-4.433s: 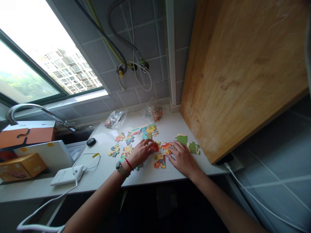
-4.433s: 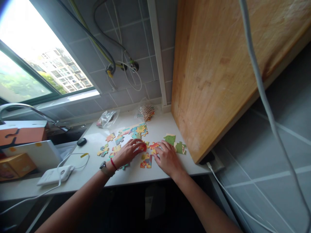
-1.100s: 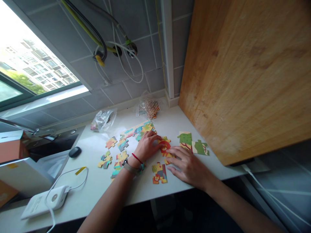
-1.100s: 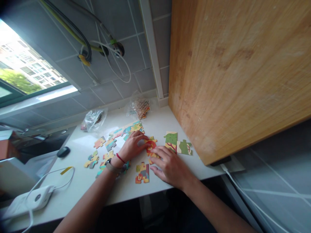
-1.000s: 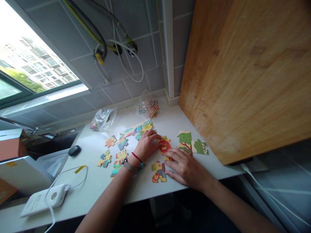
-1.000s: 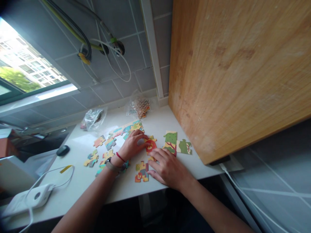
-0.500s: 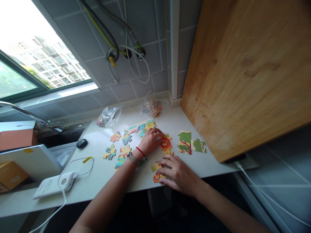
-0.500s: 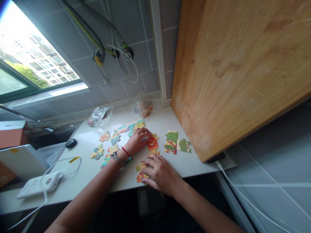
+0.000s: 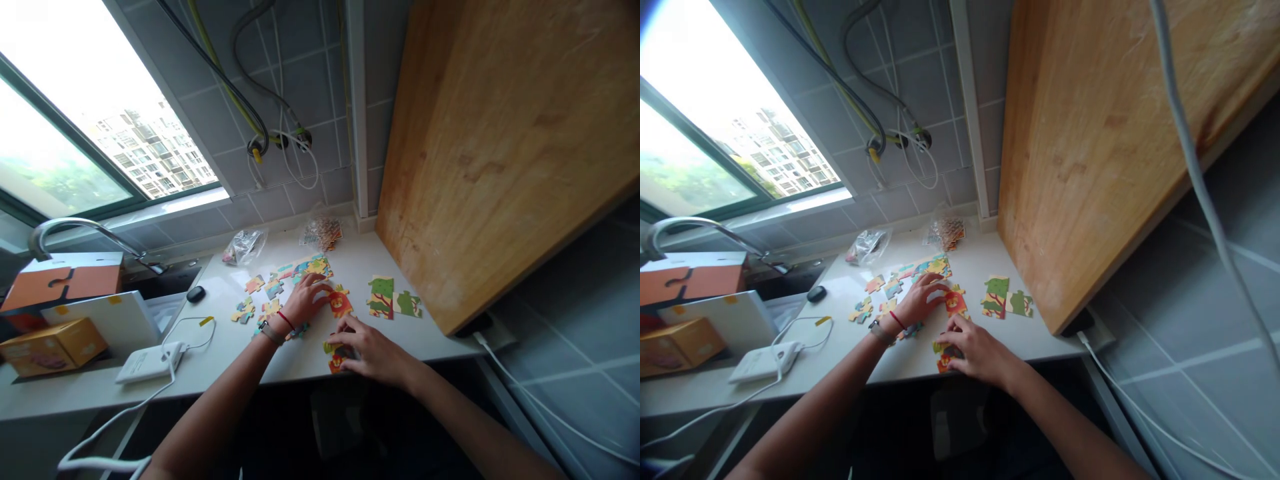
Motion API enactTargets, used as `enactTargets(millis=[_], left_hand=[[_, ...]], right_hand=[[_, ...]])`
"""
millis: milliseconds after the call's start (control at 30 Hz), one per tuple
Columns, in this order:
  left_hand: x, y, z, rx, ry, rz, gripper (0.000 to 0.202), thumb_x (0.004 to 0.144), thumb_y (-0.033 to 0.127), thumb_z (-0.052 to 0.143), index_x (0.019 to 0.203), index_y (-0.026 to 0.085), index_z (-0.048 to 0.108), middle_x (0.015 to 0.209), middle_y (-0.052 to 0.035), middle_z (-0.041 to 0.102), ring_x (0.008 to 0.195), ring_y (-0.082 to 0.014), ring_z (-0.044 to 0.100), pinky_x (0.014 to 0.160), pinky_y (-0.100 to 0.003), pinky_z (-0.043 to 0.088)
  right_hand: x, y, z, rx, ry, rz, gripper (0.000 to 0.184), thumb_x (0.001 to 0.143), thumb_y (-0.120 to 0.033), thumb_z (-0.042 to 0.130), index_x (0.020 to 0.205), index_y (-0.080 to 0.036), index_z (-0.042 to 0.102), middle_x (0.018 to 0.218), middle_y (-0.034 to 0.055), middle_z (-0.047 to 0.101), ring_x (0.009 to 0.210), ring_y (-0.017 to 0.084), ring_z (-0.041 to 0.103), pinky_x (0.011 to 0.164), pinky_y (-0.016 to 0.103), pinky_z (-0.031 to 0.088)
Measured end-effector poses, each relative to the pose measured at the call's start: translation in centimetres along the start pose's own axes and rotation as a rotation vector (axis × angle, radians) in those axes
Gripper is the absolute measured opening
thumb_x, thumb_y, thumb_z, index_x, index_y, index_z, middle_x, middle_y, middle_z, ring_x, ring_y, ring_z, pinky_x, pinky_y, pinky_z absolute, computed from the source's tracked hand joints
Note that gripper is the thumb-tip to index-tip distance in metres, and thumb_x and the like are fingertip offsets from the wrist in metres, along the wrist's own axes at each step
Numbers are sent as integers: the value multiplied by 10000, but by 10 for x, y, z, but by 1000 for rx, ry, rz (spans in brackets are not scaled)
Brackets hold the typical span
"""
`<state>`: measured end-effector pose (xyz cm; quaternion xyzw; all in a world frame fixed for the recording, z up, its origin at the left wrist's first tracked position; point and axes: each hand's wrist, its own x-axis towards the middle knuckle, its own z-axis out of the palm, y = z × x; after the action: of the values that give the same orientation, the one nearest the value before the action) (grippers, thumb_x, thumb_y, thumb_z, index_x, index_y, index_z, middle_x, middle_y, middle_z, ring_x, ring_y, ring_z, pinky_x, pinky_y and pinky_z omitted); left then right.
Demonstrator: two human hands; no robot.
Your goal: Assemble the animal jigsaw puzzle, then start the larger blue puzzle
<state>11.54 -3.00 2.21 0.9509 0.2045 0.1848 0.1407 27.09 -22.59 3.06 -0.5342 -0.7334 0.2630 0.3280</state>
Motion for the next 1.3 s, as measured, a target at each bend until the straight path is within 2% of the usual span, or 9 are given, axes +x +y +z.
enactTargets(millis=[100,167,233,333,467,633,833,1033,1300], left_hand=[[-15,16,3,-4,22,34,290,1026,173,581,1261,273,719,1361,-94,668,1326,-255,594,1143,-497,519],[-27,29,6,9,-32,83,360,1040,167,537,1343,293,685,1492,-83,602,1462,-276,492,1205,-520,465],[-39,42,8,35,-129,115,382,1047,236,558,1411,308,650,1605,-69,509,1545,-317,389,1221,-544,446],[-54,53,6,74,-205,70,432,1072,378,543,1498,314,579,1646,-69,464,1555,-358,369,1207,-608,436],[-66,55,-4,82,-242,53,430,1058,457,567,1474,352,599,1641,-39,475,1550,-352,381,1209,-608,422],[-79,51,-14,27,-265,72,367,1026,472,625,1368,346,670,1625,-24,498,1548,-336,390,1237,-595,383],[-84,51,-21,-50,-292,81,311,958,378,694,1257,294,706,1532,-47,599,1533,-337,418,1262,-590,348],[-82,49,-22,-125,-270,98,312,906,334,711,1212,274,712,1475,-58,643,1513,-333,449,1258,-555,373],[-69,59,-23,-33,-227,159,443,941,449,718,1359,314,666,1410,-73,647,1342,-301,579,1173,-500,477]], right_hand=[[2,9,-4,165,83,-27,210,869,-149,771,1061,-232,799,1081,52,680,968,175,704,925,308,595],[4,21,-11,286,185,-18,75,915,-239,739,954,-214,797,1000,55,710,898,175,709,831,301,613],[6,35,-20,355,323,29,155,938,-330,711,915,-200,791,975,72,732,910,194,718,774,298,625],[5,57,-34,323,529,121,220,924,-395,711,935,-193,798,1025,103,748,979,225,730,763,309,641],[4,72,-36,203,639,163,220,910,-375,704,965,-193,815,1095,115,737,1013,229,736,796,315,653],[4,67,-22,49,575,117,185,931,-224,652,1031,-196,805,1172,117,712,1063,221,726,807,309,657],[3,65,-9,-201,382,-50,227,966,-125,610,1089,-212,779,1274,130,686,1173,252,698,1048,457,590],[3,60,-10,-372,217,-81,316,931,-54,595,1118,-224,784,1221,118,676,1139,254,676,988,422,608],[2,48,-14,-485,208,-106,289,907,-251,713,1183,-199,785,1274,149,671,1335,355,545,1160,561,469]])
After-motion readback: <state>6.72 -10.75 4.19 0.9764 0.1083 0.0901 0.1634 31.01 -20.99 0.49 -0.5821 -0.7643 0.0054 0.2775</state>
